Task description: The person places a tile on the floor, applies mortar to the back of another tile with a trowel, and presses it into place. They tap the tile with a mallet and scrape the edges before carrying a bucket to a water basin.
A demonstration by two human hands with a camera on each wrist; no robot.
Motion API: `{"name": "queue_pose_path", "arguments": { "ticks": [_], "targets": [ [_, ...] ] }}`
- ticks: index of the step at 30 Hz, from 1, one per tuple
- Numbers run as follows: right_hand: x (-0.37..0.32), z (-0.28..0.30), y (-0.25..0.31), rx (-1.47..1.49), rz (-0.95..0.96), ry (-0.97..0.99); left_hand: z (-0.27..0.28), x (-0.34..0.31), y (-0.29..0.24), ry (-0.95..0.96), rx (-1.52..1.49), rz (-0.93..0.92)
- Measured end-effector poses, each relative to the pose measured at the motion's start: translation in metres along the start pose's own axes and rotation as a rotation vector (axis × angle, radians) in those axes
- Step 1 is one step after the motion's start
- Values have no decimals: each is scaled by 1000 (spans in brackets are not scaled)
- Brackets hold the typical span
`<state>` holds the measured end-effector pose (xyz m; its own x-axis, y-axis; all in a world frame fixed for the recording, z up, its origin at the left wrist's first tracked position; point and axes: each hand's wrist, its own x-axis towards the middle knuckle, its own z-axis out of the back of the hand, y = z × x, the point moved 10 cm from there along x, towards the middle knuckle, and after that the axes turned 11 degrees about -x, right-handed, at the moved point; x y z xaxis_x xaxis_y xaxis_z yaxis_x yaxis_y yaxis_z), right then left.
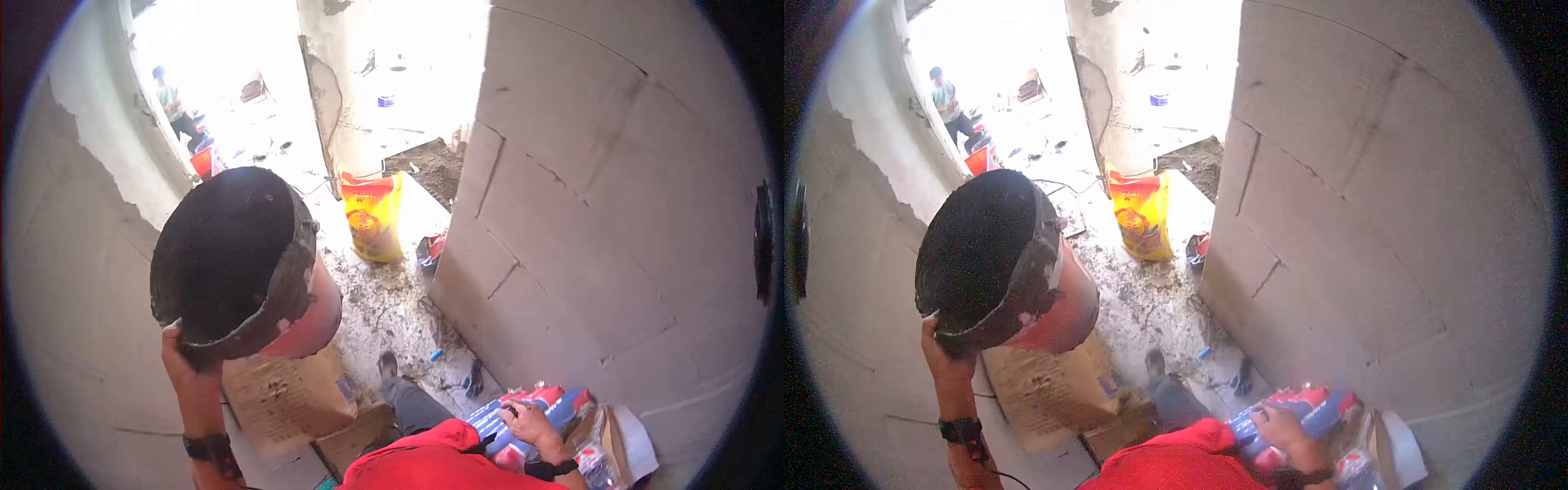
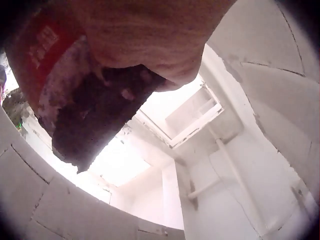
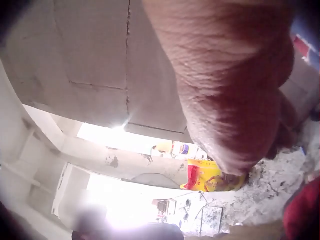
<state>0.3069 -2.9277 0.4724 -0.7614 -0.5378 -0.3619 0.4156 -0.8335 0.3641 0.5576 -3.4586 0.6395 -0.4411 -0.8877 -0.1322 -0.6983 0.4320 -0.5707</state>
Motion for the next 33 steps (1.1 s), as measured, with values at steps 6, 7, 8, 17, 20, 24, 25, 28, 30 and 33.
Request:
{"name": "queue_pose_path", "arguments": {
  "ticks": [6, 7, 8, 17, 20, 24, 25, 28, 30, 33],
  "targets": [
    [195, 9, 59, -154, 152, 150, 24, 104, 14, -167, 202, -190],
    [236, 8, 74, -192, 216, 190, 17, 120, 21, -215, 127, -177],
    [276, 6, 87, -224, 279, 228, 5, 139, 30, -258, 55, -164],
    [535, 52, 166, -185, 491, -17, 25, 209, 25, -363, 98, -286],
    [587, 15, 190, -263, 689, -70, 52, 248, 10, -403, 94, -324],
    [654, -4, 258, -233, 456, 287, 56, 358, -3, -536, 40, -394],
    [668, -12, 269, -260, 516, 264, 59, 379, -7, -509, 71, -388],
    [718, -42, 287, -341, 613, 144, 82, 467, -10, -426, 66, -263],
    [751, -32, 333, -404, 487, 258, 96, 537, -4, -441, 36, -212],
    [796, -50, 358, -506, 533, 300, 97, 625, 12, -296, 208, -161]
  ]
}}
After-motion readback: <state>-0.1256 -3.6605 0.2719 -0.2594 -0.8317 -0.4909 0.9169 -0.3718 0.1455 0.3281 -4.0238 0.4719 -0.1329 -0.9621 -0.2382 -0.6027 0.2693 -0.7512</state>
